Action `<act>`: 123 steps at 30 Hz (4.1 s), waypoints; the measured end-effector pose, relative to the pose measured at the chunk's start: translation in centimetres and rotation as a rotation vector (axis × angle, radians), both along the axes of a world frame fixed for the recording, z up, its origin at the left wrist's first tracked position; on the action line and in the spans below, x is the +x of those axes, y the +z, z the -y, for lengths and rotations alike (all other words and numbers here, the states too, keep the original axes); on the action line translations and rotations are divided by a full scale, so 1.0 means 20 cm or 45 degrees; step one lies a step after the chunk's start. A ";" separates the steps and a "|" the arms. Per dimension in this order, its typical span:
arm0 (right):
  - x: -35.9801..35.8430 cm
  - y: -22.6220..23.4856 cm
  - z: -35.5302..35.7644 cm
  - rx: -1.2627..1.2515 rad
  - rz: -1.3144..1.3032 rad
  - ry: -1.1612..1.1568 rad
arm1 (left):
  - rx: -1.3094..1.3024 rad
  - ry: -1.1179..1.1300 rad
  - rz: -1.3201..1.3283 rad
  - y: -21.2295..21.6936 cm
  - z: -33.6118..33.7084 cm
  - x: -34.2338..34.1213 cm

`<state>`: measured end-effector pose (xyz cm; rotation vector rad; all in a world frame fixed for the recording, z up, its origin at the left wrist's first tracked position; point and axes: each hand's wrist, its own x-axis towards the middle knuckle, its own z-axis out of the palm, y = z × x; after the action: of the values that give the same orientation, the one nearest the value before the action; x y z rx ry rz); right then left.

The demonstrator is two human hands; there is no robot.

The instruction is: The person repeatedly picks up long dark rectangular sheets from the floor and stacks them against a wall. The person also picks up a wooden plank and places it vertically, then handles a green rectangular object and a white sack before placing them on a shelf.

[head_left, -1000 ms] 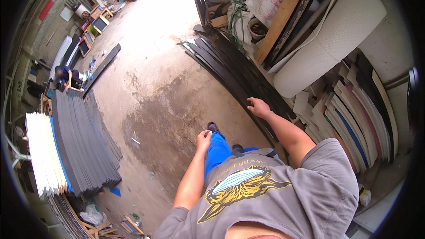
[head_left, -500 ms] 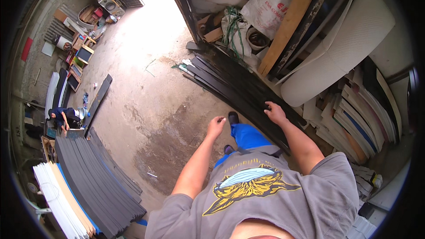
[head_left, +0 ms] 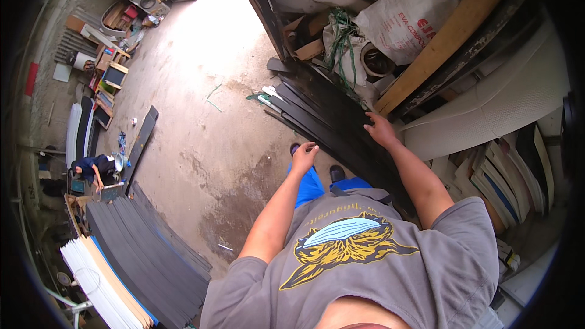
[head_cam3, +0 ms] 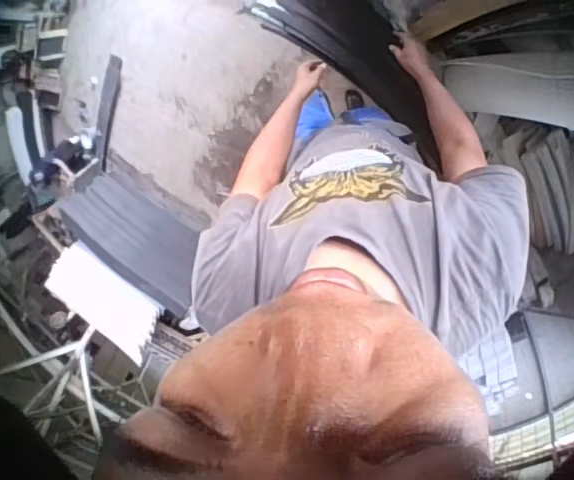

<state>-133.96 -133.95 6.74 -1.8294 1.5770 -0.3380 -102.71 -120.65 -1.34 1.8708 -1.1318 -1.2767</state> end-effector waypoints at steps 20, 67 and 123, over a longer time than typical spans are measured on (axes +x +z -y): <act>0.03 0.12 0.95 -0.275 -0.091 -0.571 | -0.151 -0.406 -0.051 0.28 1.53 0.28; 0.70 0.93 2.19 -0.519 0.980 1.064 | 0.007 -0.003 0.077 1.65 2.74 0.28; 2.56 0.62 -0.44 -0.681 0.483 2.883 | 0.701 2.263 0.777 1.27 -1.11 0.63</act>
<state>-82.73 -125.22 19.17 -2.4198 -1.3257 0.0670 -90.05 -98.44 24.05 2.4682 0.8902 0.1101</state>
